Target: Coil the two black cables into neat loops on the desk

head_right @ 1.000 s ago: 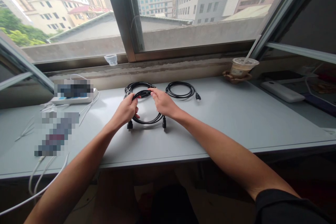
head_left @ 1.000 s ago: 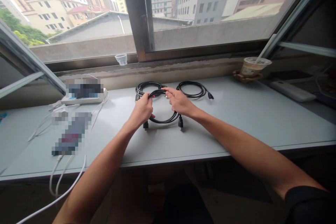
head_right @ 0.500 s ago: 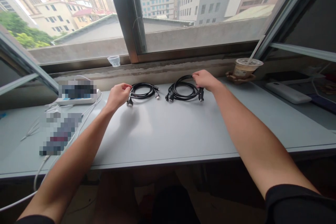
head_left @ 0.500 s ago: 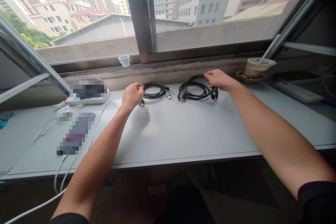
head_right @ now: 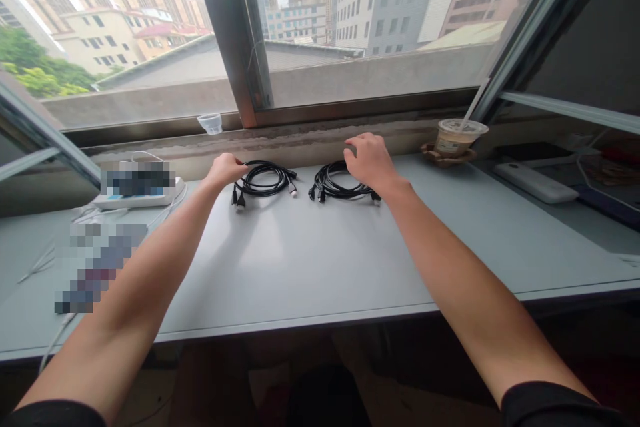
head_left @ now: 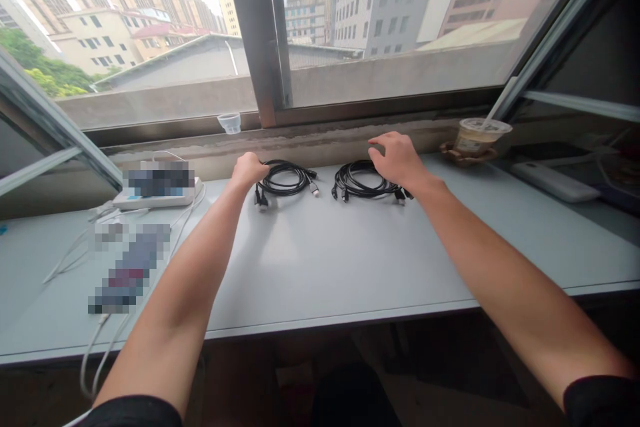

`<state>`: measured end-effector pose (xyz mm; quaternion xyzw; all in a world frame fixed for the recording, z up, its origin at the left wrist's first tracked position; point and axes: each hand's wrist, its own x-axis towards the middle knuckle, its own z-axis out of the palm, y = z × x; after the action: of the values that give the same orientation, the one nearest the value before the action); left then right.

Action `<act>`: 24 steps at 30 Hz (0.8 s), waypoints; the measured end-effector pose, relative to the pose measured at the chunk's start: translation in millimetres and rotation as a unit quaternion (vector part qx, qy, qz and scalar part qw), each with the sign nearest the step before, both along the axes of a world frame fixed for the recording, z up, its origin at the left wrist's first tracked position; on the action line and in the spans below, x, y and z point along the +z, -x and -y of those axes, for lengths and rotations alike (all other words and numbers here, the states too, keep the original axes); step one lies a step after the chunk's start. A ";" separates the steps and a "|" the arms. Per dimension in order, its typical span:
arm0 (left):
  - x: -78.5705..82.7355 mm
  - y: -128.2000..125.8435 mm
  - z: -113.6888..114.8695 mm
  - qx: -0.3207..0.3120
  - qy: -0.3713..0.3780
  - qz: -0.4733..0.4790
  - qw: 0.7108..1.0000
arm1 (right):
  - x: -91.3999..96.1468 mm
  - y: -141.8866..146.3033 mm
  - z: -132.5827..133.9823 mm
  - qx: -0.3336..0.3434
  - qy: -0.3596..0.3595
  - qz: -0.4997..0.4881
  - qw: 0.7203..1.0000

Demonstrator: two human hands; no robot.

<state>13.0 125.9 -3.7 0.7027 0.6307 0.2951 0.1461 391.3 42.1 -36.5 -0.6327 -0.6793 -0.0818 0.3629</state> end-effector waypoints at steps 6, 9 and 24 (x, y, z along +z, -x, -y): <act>27.6 -7.0 56.2 -0.122 -0.017 0.141 0.982 | 30.4 53.6 34.2 0.184 -0.067 -0.112 0.974; 35.4 -19.3 98.3 -0.189 -0.026 0.186 0.964 | 40.2 83.4 44.1 0.287 -0.090 -0.137 0.944; 15.6 -28.2 150.3 -0.328 -0.008 0.269 0.906 | 33.4 106.4 64.9 0.378 -0.091 -0.091 0.917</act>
<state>41.2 -24.4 11.9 0.7649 0.2991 0.4133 0.3934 284.8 -22.9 -3.1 -0.2974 -0.8217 0.0577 0.4827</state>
